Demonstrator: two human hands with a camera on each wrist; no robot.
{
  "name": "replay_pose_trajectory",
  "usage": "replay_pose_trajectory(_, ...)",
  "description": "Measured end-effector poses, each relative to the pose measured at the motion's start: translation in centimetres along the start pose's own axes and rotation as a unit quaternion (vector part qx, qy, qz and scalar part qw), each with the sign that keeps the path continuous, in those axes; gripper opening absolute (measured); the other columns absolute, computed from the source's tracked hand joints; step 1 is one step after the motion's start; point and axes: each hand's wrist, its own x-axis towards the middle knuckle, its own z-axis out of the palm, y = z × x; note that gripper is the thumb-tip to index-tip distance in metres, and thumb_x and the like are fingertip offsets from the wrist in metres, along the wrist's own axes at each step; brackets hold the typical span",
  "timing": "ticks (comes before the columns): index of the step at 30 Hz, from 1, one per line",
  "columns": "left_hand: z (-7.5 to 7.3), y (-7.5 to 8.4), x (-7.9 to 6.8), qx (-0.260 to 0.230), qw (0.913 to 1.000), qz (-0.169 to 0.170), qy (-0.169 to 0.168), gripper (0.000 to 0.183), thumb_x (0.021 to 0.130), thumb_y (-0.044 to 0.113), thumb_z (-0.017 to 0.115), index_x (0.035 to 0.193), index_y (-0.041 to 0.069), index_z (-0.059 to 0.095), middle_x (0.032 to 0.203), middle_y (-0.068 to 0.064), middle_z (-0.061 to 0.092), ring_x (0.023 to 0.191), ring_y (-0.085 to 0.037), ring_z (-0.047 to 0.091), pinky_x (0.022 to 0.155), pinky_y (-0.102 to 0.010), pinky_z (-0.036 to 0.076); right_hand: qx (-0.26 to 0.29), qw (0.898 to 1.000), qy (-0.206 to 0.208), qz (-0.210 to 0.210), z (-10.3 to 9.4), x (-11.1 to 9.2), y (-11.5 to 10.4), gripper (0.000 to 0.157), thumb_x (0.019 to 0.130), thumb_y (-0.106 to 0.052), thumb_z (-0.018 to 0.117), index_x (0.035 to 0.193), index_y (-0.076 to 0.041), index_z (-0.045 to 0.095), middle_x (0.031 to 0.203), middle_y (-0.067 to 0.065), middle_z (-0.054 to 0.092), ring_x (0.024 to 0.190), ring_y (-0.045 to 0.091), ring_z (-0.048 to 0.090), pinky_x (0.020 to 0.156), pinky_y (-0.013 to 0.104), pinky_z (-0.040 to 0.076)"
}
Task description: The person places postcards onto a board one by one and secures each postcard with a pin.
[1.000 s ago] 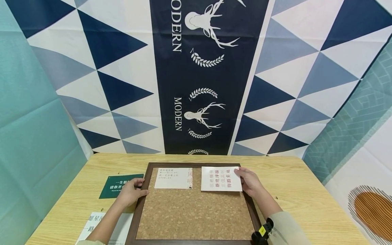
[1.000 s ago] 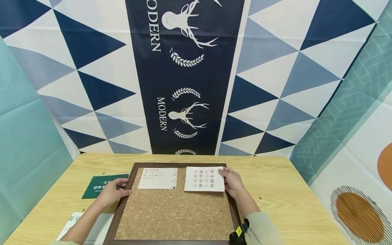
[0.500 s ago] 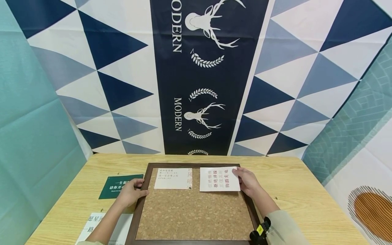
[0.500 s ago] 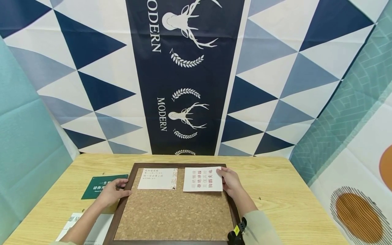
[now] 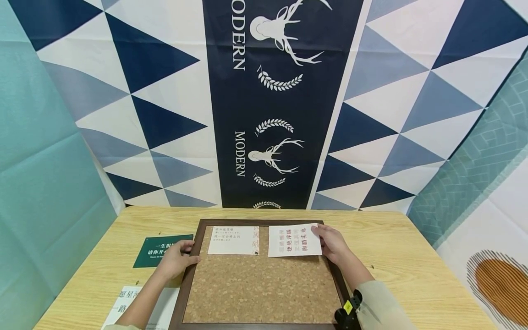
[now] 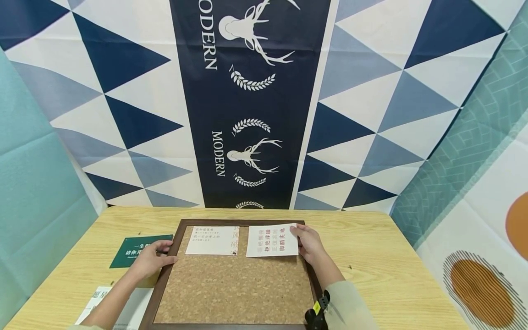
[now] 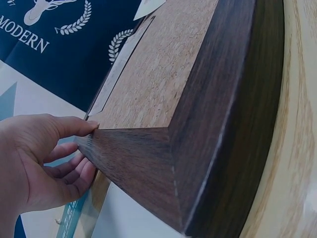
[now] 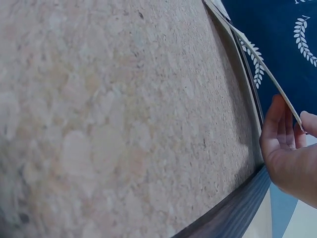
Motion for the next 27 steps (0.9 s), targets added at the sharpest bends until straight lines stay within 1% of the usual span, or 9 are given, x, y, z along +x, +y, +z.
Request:
replay_pose_trajectory(3,-0.02,0.06,-0.04,0.0,1.0,-0.001,0.001,0.056,0.081,0.013,0.071,0.128,-0.007,0.049,0.119,-0.025,0.054,0.097,-0.028,0.057,0.076,-0.039,0.051,0.001,1.0,0.003,0.006,0.05,0.06,-0.04,0.052,0.098,-0.017,0.046,0.141,0.005,0.029,0.084,-0.004,0.066,0.074,0.007,0.064,0.066,0.026,0.053)
replay_pose_trajectory(7,-0.01,0.13,-0.11,0.001,1.0,-0.001,0.002,0.056,0.081,0.013,0.071,0.128,-0.007,0.049,0.119,-0.025,0.054,0.097,-0.029,0.056,0.077,-0.04,0.051,-0.011,1.0,0.006,0.008,-0.03,0.19,0.12,0.053,0.097,-0.014,0.046,0.143,0.005,0.027,0.092,0.002,0.064,0.078,0.008,0.063,0.068,0.026,0.052)
replay_pose_trajectory(10,-0.02,0.17,-0.14,0.002,1.0,0.0,0.003,0.056,0.081,0.013,0.071,0.128,-0.007,0.049,0.119,-0.025,0.054,0.098,-0.029,0.056,0.078,-0.04,0.051,-0.033,0.999,0.006,0.0,-0.09,0.11,0.16,0.056,0.096,-0.012,0.047,0.144,0.006,0.025,0.103,0.009,0.063,0.081,0.008,0.062,0.069,0.026,0.053)
replay_pose_trajectory(14,-0.05,0.16,-0.12,0.002,1.0,0.001,0.003,0.056,0.081,0.012,0.071,0.128,-0.007,0.049,0.119,-0.025,0.054,0.098,-0.029,0.056,0.078,-0.041,0.051,-0.09,0.996,0.021,-0.018,-0.05,-0.03,0.18,0.054,0.095,-0.012,0.049,0.141,0.008,0.029,0.117,0.02,0.058,0.082,0.008,0.061,0.069,0.025,0.052)
replay_pose_trajectory(18,-0.07,0.11,-0.08,0.001,1.0,0.001,0.0,0.056,0.08,0.013,0.071,0.128,-0.007,0.049,0.119,-0.025,0.054,0.097,-0.029,0.056,0.077,-0.04,0.05,-0.147,0.987,0.052,-0.029,-0.02,0.16,0.39,0.049,0.094,-0.011,0.05,0.137,0.009,0.036,0.122,0.024,0.053,0.081,0.009,0.058,0.067,0.023,0.048)
replay_pose_trajectory(21,-0.05,0.06,-0.03,0.0,1.0,0.001,-0.003,0.056,0.08,0.014,0.071,0.128,-0.007,0.049,0.12,-0.025,0.054,0.098,-0.029,0.055,0.077,-0.039,0.05,-0.183,0.98,0.074,-0.033,0.0,0.37,0.59,0.045,0.094,-0.011,0.05,0.134,0.009,0.041,0.124,0.026,0.051,0.088,0.016,0.058,0.071,0.025,0.048)
replay_pose_trajectory(24,-0.07,0.0,-0.02,-0.002,1.0,0.0,-0.004,0.056,0.081,0.014,0.071,0.127,-0.007,0.049,0.121,-0.025,0.053,0.098,-0.029,0.055,0.077,-0.039,0.05,-0.221,0.97,0.09,-0.041,0.05,0.48,0.72,0.043,0.093,-0.011,0.05,0.131,0.009,0.044,0.129,0.028,0.047,0.104,0.027,0.054,0.084,0.035,0.049)
replay_pose_trajectory(26,-0.09,-0.01,-0.01,-0.002,1.0,0.0,-0.004,0.056,0.081,0.014,0.071,0.127,-0.007,0.049,0.121,-0.025,0.053,0.098,-0.029,0.055,0.077,-0.039,0.05,-0.244,0.964,0.095,-0.048,0.06,0.58,0.78,0.044,0.093,-0.012,0.051,0.131,0.009,0.045,0.132,0.029,0.044,0.114,0.033,0.049,0.093,0.043,0.045)
replay_pose_trajectory(27,-0.1,-0.01,-0.01,-0.002,1.0,0.001,-0.004,0.056,0.08,0.014,0.071,0.127,-0.007,0.049,0.12,-0.025,0.054,0.098,-0.029,0.055,0.077,-0.039,0.05,-0.255,0.961,0.098,-0.05,0.07,0.63,0.8,0.044,0.093,-0.012,0.051,0.131,0.009,0.045,0.133,0.03,0.044,0.117,0.035,0.047,0.096,0.046,0.043)
